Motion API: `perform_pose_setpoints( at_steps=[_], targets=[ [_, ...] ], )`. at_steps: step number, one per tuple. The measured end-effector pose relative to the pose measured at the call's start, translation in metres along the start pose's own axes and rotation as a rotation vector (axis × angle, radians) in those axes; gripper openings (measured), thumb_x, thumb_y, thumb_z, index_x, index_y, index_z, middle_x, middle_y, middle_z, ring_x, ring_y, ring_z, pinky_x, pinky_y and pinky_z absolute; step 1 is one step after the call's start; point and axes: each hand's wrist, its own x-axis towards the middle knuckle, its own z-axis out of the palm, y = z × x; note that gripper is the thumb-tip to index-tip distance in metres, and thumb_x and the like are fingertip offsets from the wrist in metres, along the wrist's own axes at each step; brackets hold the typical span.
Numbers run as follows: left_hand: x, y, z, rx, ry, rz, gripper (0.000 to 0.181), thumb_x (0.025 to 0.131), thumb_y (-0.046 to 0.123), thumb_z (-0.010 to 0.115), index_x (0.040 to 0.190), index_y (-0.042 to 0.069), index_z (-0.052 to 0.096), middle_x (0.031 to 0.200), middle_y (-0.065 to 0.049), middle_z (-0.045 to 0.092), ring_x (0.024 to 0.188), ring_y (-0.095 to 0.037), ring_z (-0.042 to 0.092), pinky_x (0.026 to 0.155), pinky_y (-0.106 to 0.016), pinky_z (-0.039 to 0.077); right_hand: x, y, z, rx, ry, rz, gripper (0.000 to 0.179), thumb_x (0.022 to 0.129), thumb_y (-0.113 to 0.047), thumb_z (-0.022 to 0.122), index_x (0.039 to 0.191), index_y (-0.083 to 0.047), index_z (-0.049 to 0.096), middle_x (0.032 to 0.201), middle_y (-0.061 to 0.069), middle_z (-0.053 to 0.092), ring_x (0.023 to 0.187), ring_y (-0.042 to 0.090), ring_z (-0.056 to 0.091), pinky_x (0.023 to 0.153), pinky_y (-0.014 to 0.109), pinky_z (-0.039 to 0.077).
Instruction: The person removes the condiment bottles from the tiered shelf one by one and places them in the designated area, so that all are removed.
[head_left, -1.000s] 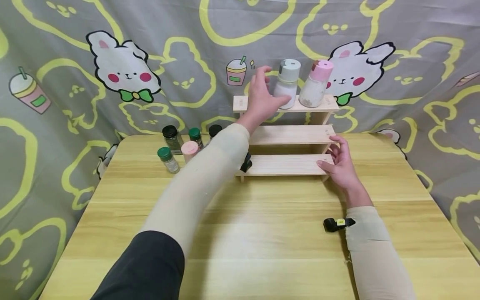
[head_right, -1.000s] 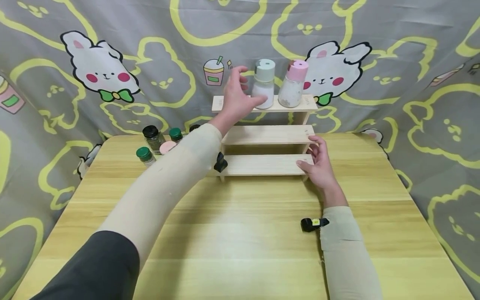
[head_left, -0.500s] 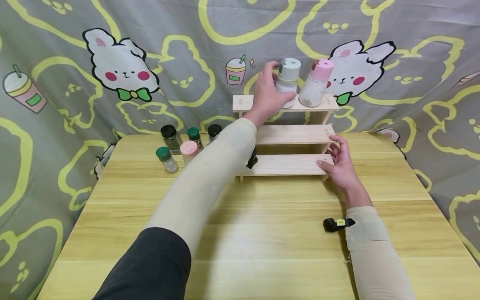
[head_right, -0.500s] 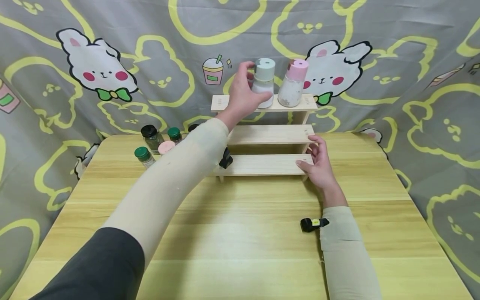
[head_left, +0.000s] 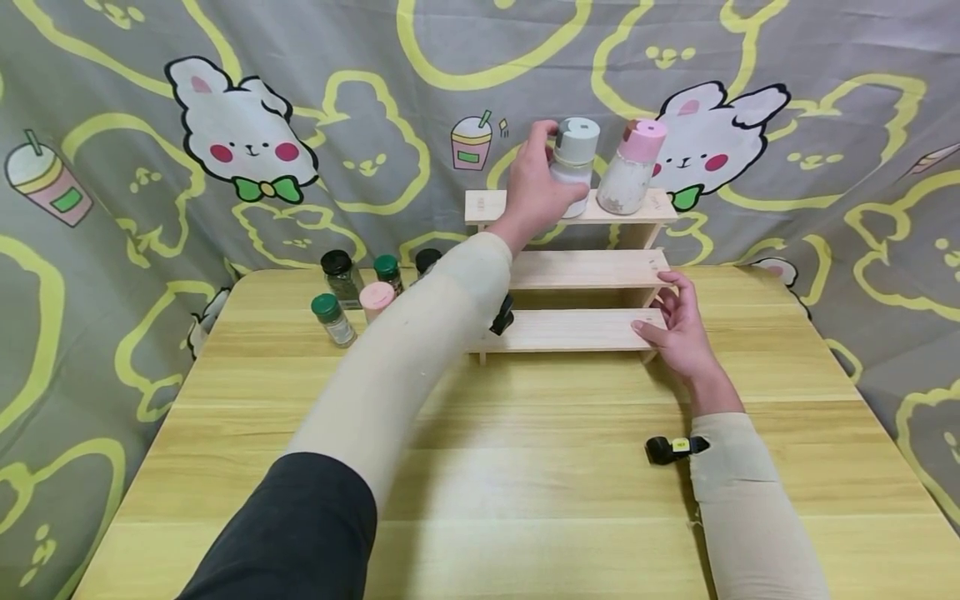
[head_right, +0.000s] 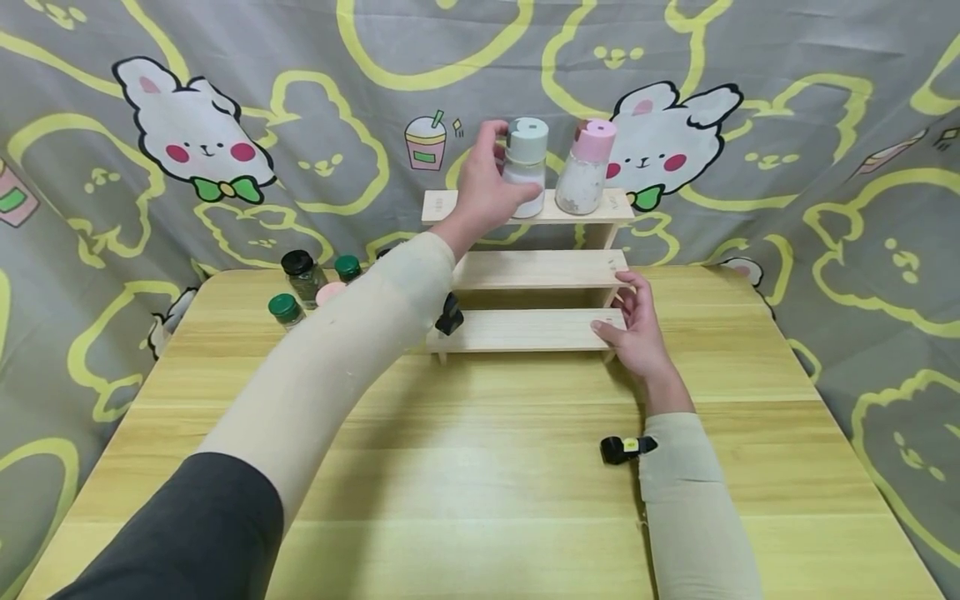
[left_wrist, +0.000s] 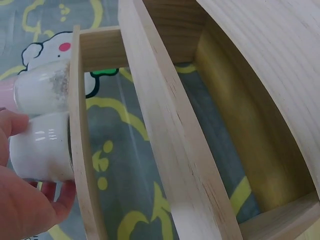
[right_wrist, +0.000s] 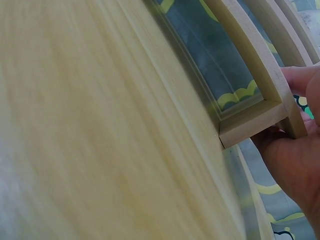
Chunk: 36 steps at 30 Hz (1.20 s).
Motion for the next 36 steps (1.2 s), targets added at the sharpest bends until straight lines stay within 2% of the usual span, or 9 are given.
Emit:
perform_pose_setpoints(
  at_steps=[11,17,28,36],
  targets=[
    [-0.009,0.002,-0.016,0.033,0.006,-0.031,0.082,0.077,0.014,0.087,0.142,0.022,0.038,0.126,0.0,0.053,0.113,-0.012,0.05,0.09,-0.025,0.042,0.001,0.002,0.003,0.008,-0.008,0.012,0.085,0.082,0.031,0.052,0.145,-0.022,0.033,0.14,0.016,0.041,0.131,0.044,0.032,0.09,0.023,0.049],
    [-0.017,0.002,-0.026,0.028,0.016,-0.014,0.081,0.076,0.014,0.088,0.141,0.022,0.039,0.127,0.0,0.053,0.114,-0.012,0.05,0.091,-0.026,0.042,0.001,0.005,0.001,0.015,-0.007,0.002,0.086,0.081,0.032,0.052,0.146,-0.021,0.033,0.139,0.015,0.043,0.13,0.043,0.034,0.09,0.023,0.049],
    [-0.031,0.009,-0.052,0.014,0.082,0.056,0.077,0.074,0.012,0.087,0.136,0.018,0.043,0.118,-0.002,0.056,0.109,-0.014,0.053,0.087,-0.025,0.042,-0.002,0.001,0.001,-0.009,-0.009,0.003,0.086,0.082,0.031,0.053,0.146,-0.022,0.031,0.145,0.02,0.037,0.133,0.04,0.033,0.091,0.022,0.049],
    [-0.048,0.011,-0.078,-0.014,0.144,0.047,0.076,0.073,0.009,0.086,0.135,0.019,0.043,0.111,-0.003,0.053,0.1,-0.017,0.054,0.085,-0.026,0.044,-0.003,-0.001,0.001,-0.01,-0.018,-0.001,0.085,0.083,0.03,0.053,0.147,-0.021,0.03,0.146,0.018,0.037,0.133,0.04,0.033,0.09,0.022,0.05]
  ],
)
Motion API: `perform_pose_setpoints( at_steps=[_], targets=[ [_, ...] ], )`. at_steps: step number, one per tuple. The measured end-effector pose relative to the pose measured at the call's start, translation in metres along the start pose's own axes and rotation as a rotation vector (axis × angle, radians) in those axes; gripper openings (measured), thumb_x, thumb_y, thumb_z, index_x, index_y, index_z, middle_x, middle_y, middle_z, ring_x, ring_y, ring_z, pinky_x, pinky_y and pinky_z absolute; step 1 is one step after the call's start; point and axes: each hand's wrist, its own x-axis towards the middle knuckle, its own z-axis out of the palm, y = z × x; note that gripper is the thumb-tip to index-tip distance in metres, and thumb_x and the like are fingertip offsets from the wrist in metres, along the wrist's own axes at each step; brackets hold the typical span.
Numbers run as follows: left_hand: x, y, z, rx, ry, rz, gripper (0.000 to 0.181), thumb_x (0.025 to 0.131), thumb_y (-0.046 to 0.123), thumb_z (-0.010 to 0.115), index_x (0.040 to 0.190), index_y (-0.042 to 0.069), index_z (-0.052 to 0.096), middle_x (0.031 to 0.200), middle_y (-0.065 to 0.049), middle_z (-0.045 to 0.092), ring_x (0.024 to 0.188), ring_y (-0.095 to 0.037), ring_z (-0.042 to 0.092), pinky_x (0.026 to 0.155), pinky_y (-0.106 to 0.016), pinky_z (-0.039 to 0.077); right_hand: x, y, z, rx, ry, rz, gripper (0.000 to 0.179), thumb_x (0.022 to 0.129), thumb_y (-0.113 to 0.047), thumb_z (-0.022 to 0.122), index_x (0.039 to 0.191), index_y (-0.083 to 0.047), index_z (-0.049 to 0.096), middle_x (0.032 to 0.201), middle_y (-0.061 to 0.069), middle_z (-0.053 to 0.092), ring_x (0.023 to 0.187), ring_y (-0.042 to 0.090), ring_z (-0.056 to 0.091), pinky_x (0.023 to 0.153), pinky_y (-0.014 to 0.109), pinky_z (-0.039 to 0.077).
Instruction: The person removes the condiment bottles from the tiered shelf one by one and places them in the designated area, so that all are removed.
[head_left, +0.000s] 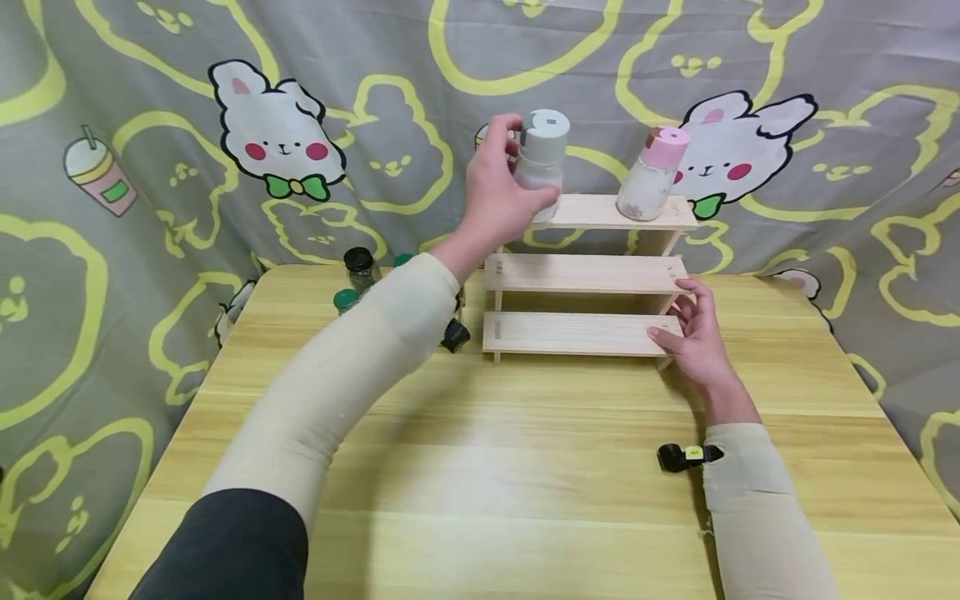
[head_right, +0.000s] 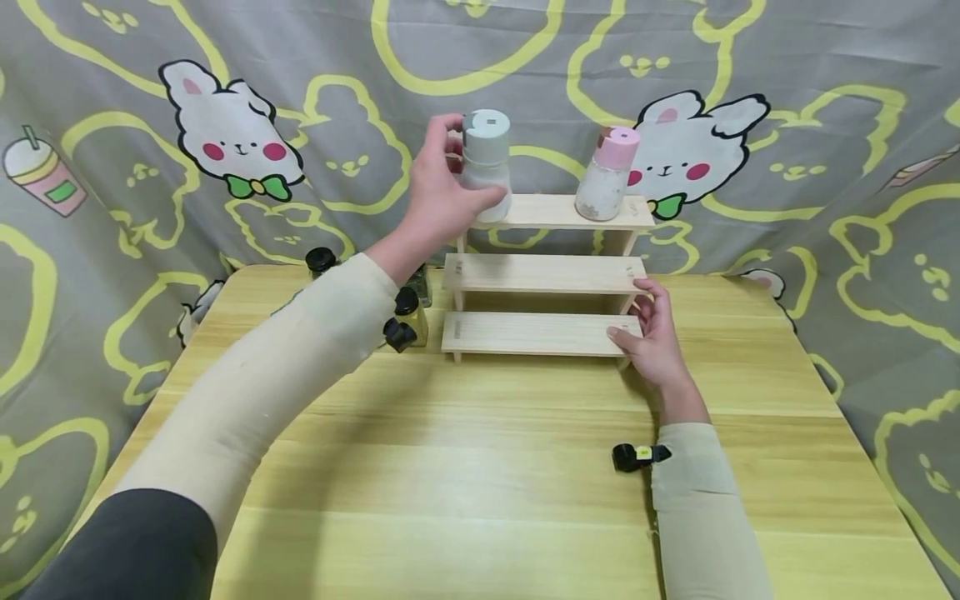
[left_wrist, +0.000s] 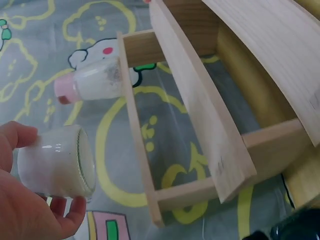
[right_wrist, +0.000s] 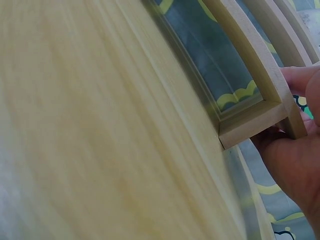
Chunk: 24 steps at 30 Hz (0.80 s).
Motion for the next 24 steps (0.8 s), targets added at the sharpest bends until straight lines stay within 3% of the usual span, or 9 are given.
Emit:
perform_pose_setpoints(
  at_steps=[7,14,24],
  targets=[
    [-0.01,-0.003,-0.025,-0.055,-0.001,0.026,0.074,0.076,0.009,0.085,0.135,0.017,0.041,0.112,-0.006,0.052,0.101,-0.022,0.054,0.086,-0.03,0.046,0.0,0.001,0.001,0.024,0.003,-0.009,0.085,0.082,0.032,0.052,0.146,-0.02,0.031,0.141,0.017,0.04,0.129,0.038,0.036,0.087,0.022,0.051],
    [-0.021,-0.006,-0.048,-0.041,0.023,-0.001,0.076,0.074,0.008,0.085,0.135,0.018,0.041,0.114,-0.004,0.052,0.101,-0.021,0.053,0.083,-0.031,0.048,0.0,0.001,0.0,0.03,-0.001,-0.007,0.086,0.082,0.032,0.051,0.146,-0.02,0.031,0.141,0.015,0.04,0.127,0.033,0.039,0.088,0.022,0.051],
    [-0.042,-0.015,-0.075,-0.07,0.082,-0.019,0.076,0.075,0.006,0.085,0.135,0.018,0.04,0.118,-0.004,0.053,0.101,-0.018,0.055,0.083,-0.032,0.053,0.0,0.002,0.0,0.044,0.0,-0.004,0.086,0.082,0.032,0.052,0.147,-0.021,0.031,0.14,0.014,0.042,0.129,0.037,0.036,0.085,0.022,0.052]
  ],
)
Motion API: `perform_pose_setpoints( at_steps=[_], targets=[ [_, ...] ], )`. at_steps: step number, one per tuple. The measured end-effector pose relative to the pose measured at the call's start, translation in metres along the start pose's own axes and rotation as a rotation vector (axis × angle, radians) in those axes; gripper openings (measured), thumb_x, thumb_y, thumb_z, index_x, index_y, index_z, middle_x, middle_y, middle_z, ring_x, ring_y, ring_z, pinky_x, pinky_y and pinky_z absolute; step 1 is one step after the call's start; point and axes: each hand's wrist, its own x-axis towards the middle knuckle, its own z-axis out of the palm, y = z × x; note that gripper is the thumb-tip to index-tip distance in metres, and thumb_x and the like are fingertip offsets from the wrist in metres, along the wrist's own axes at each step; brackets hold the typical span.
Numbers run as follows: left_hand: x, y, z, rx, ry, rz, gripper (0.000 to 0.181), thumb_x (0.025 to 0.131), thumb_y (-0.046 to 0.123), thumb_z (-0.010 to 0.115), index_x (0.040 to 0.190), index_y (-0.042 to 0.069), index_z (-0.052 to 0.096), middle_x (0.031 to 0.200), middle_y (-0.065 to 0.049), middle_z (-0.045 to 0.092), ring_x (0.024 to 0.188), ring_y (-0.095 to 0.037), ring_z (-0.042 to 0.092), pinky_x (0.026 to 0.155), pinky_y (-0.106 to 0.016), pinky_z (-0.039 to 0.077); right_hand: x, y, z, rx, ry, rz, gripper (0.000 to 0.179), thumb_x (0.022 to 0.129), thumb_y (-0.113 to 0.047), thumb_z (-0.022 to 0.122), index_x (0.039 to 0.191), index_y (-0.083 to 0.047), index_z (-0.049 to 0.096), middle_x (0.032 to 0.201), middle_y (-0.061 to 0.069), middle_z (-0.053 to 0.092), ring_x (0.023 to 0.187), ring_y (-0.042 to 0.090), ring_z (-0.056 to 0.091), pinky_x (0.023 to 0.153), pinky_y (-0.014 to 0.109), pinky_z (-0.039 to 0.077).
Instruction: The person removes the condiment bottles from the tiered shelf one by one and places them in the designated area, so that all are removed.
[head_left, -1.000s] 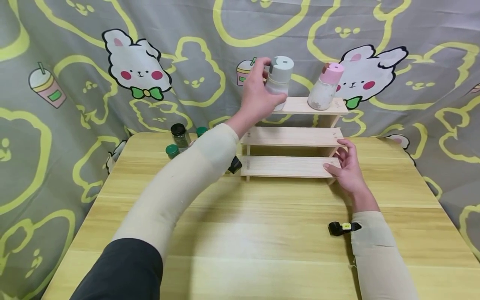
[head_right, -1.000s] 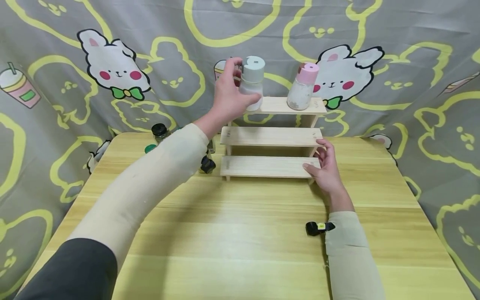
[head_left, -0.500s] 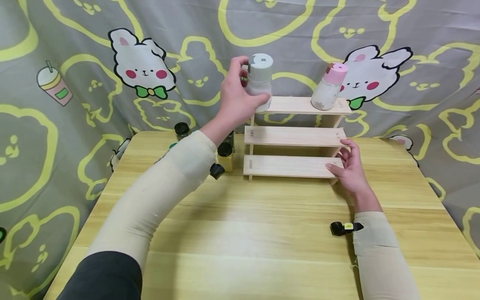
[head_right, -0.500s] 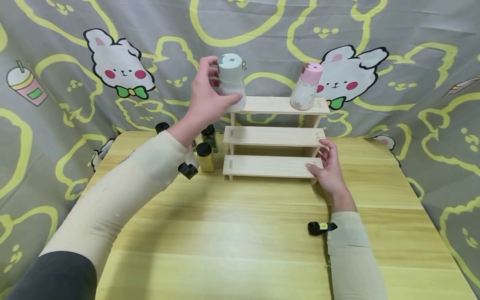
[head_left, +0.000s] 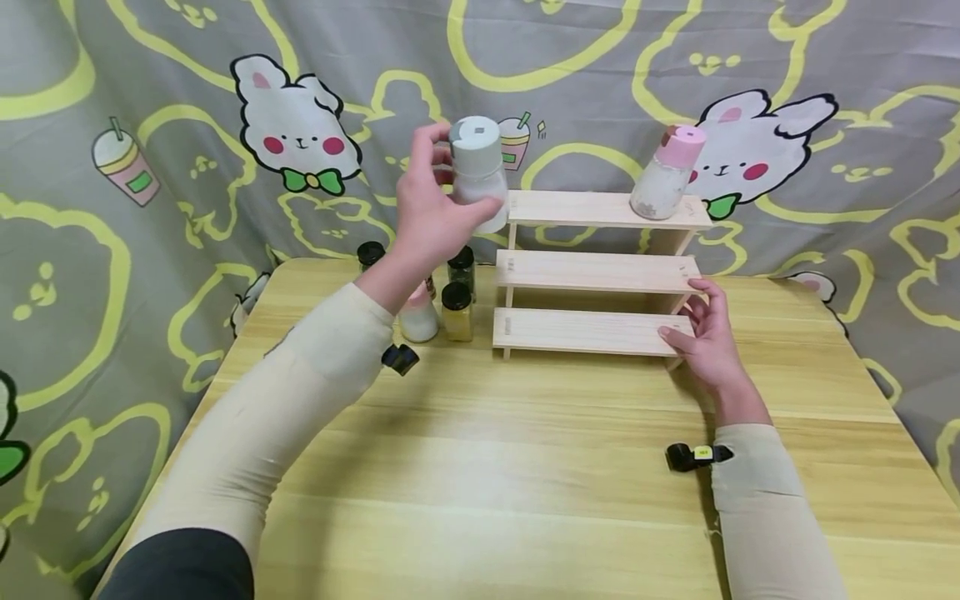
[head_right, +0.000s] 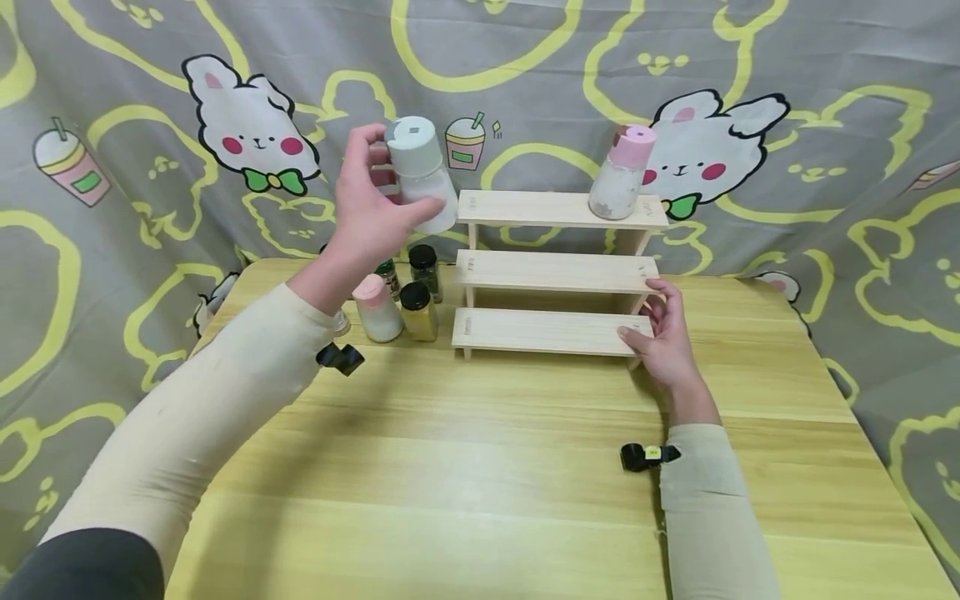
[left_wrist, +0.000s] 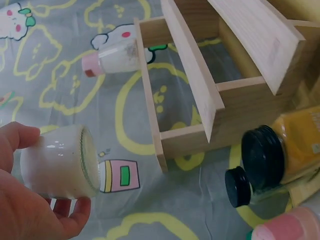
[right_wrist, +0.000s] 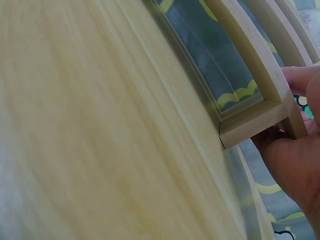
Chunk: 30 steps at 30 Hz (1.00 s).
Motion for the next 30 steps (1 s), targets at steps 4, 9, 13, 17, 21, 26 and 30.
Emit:
perform_pose_setpoints(
  at_steps=[4,9,13,17,21,26,30],
  targets=[
    [-0.008,-0.004,-0.009,-0.025,0.014,0.0,0.075,0.075,0.005,0.086,0.135,0.017,0.041,0.118,-0.004,0.052,0.101,-0.019,0.055,0.083,-0.032,0.054,-0.001,0.0,0.0,0.0,-0.003,0.002,0.086,0.082,0.032,0.052,0.147,-0.021,0.031,0.142,0.015,0.04,0.128,0.036,0.037,0.084,0.022,0.053],
    [-0.02,-0.007,-0.021,-0.016,0.031,-0.025,0.078,0.074,0.006,0.087,0.135,0.018,0.04,0.119,-0.004,0.052,0.102,-0.017,0.055,0.083,-0.031,0.053,-0.001,-0.001,0.001,0.001,-0.006,-0.001,0.086,0.082,0.032,0.051,0.147,-0.021,0.031,0.141,0.015,0.04,0.129,0.036,0.037,0.084,0.022,0.053],
    [-0.032,-0.012,-0.032,-0.009,0.047,-0.051,0.08,0.074,0.007,0.088,0.136,0.019,0.04,0.121,-0.003,0.052,0.103,-0.016,0.057,0.086,-0.031,0.052,-0.001,-0.001,0.001,0.004,-0.006,-0.001,0.086,0.082,0.033,0.05,0.146,-0.02,0.031,0.141,0.014,0.041,0.129,0.037,0.037,0.084,0.022,0.053],
    [-0.045,-0.02,-0.044,-0.007,0.071,-0.06,0.08,0.073,0.007,0.088,0.136,0.019,0.041,0.122,-0.004,0.052,0.103,-0.017,0.058,0.088,-0.031,0.052,-0.001,-0.001,0.001,0.007,-0.012,-0.001,0.086,0.082,0.033,0.049,0.147,-0.02,0.031,0.142,0.014,0.04,0.13,0.036,0.037,0.084,0.022,0.053],
    [-0.059,-0.03,-0.056,0.017,0.104,-0.031,0.078,0.074,0.009,0.088,0.135,0.016,0.042,0.122,-0.005,0.052,0.104,-0.019,0.058,0.091,-0.033,0.051,-0.001,-0.001,0.002,0.01,-0.012,-0.002,0.086,0.082,0.033,0.05,0.147,-0.02,0.03,0.142,0.014,0.04,0.13,0.036,0.037,0.084,0.022,0.053],
    [-0.075,-0.041,-0.07,0.029,0.138,-0.007,0.076,0.075,0.009,0.088,0.135,0.015,0.042,0.123,-0.006,0.053,0.107,-0.019,0.055,0.093,-0.034,0.05,-0.001,-0.002,0.004,0.015,-0.008,-0.006,0.086,0.082,0.034,0.049,0.147,-0.02,0.03,0.139,0.01,0.043,0.13,0.035,0.037,0.085,0.022,0.052],
    [-0.086,-0.049,-0.078,0.044,0.168,-0.024,0.076,0.076,0.011,0.088,0.136,0.015,0.041,0.124,-0.005,0.052,0.108,-0.02,0.054,0.092,-0.035,0.05,-0.002,-0.002,0.004,0.012,-0.008,-0.013,0.086,0.082,0.034,0.049,0.147,-0.019,0.03,0.139,0.01,0.043,0.129,0.035,0.037,0.087,0.022,0.052]
  ],
)
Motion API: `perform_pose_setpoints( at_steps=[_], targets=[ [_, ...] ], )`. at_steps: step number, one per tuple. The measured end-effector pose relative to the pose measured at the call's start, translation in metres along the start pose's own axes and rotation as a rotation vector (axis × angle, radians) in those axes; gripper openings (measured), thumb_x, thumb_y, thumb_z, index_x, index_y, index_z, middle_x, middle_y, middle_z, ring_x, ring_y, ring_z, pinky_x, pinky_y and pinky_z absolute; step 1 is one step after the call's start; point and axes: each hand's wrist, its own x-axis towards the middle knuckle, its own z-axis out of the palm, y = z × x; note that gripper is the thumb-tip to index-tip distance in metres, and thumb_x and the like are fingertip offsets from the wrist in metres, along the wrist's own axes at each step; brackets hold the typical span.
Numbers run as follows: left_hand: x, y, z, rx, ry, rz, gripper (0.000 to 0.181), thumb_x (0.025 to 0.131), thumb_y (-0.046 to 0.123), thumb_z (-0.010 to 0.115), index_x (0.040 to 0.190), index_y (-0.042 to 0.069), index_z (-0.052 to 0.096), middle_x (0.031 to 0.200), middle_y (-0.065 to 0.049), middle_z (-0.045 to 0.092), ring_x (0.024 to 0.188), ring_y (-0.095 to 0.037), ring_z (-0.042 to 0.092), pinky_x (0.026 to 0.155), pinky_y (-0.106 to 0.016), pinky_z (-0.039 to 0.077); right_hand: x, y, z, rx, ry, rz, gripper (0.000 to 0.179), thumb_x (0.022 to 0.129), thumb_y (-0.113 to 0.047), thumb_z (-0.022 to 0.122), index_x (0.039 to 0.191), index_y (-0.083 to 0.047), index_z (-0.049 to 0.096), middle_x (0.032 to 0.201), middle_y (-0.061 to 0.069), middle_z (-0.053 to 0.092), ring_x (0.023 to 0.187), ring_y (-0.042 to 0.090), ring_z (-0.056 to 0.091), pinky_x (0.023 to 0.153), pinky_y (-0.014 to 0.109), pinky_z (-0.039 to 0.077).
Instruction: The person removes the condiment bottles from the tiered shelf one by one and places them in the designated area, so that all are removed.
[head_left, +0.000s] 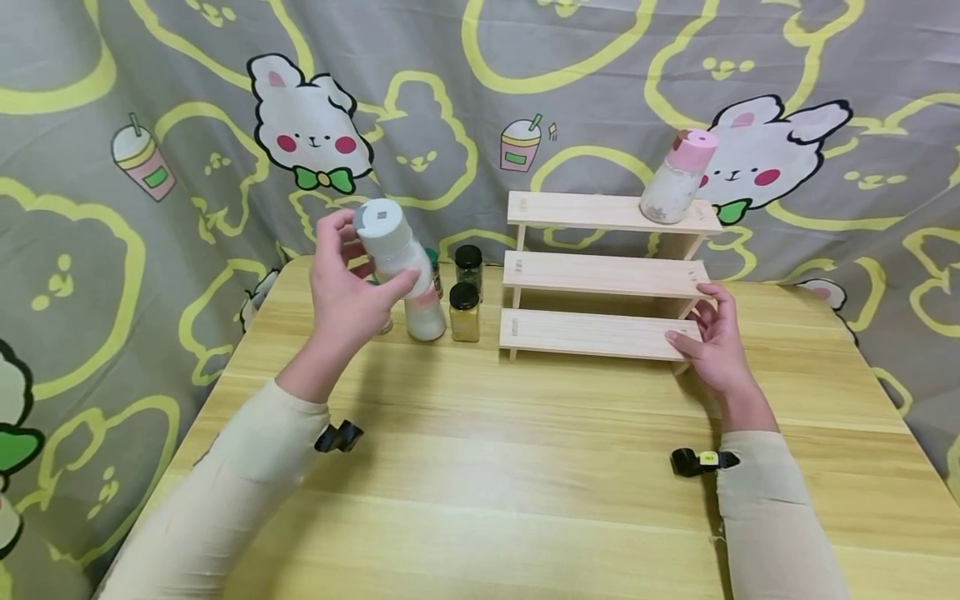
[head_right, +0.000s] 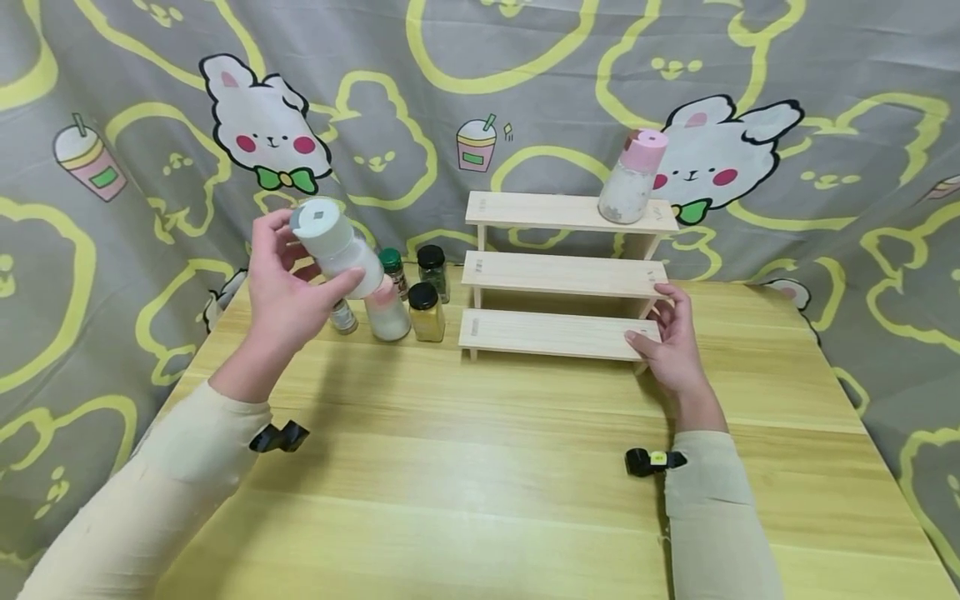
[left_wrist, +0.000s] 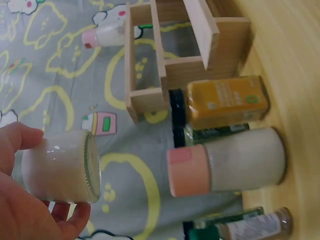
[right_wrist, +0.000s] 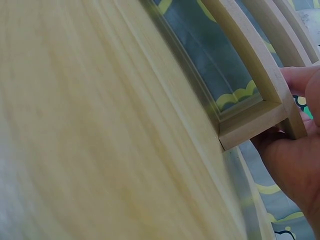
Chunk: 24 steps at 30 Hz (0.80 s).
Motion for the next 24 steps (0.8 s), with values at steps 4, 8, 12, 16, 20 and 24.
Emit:
perform_pose_setpoints(
  at_steps=[4,8,12,16,20,24],
  targets=[
    [-0.008,-0.01,-0.008,0.023,0.035,-0.024,0.076,0.076,0.011,0.088,0.136,0.015,0.041,0.125,-0.006,0.052,0.108,-0.02,0.054,0.092,-0.037,0.051,-0.001,0.0,-0.001,-0.004,-0.003,0.004,0.086,0.082,0.033,0.049,0.147,-0.019,0.03,0.138,0.009,0.044,0.129,0.037,0.037,0.086,0.022,0.052],
    [-0.014,-0.02,-0.016,0.034,0.067,-0.052,0.076,0.075,0.008,0.088,0.135,0.015,0.042,0.123,-0.006,0.052,0.107,-0.021,0.055,0.091,-0.038,0.052,0.0,0.0,-0.001,0.003,-0.005,0.003,0.086,0.082,0.033,0.049,0.147,-0.02,0.03,0.138,0.01,0.043,0.129,0.035,0.038,0.086,0.022,0.052],
    [-0.02,-0.029,-0.021,0.063,0.087,-0.063,0.077,0.075,0.008,0.087,0.136,0.015,0.041,0.122,-0.007,0.052,0.107,-0.021,0.055,0.091,-0.039,0.052,0.001,0.0,-0.001,0.008,-0.003,-0.007,0.086,0.081,0.034,0.05,0.147,-0.019,0.03,0.138,0.01,0.044,0.126,0.028,0.043,0.087,0.022,0.052],
    [-0.024,-0.037,-0.025,0.097,0.108,-0.056,0.076,0.074,0.007,0.087,0.135,0.013,0.042,0.121,-0.007,0.051,0.106,-0.02,0.055,0.089,-0.038,0.052,0.001,0.0,-0.001,0.009,-0.006,-0.009,0.086,0.081,0.034,0.05,0.147,-0.018,0.03,0.138,0.01,0.044,0.126,0.03,0.042,0.087,0.022,0.052],
    [-0.029,-0.044,-0.027,0.099,0.128,-0.058,0.076,0.072,0.004,0.087,0.133,0.012,0.043,0.118,-0.006,0.051,0.104,-0.019,0.055,0.088,-0.038,0.053,0.001,0.001,-0.002,0.008,-0.006,-0.006,0.086,0.081,0.034,0.05,0.147,-0.018,0.03,0.139,0.01,0.043,0.128,0.033,0.039,0.087,0.022,0.052],
    [-0.032,-0.051,-0.027,0.097,0.135,-0.072,0.075,0.072,0.004,0.087,0.133,0.013,0.045,0.118,-0.006,0.051,0.104,-0.019,0.056,0.087,-0.039,0.052,0.0,0.001,-0.002,0.013,-0.004,-0.004,0.086,0.081,0.034,0.05,0.147,-0.019,0.03,0.139,0.011,0.043,0.128,0.032,0.04,0.087,0.022,0.052]
  ],
)
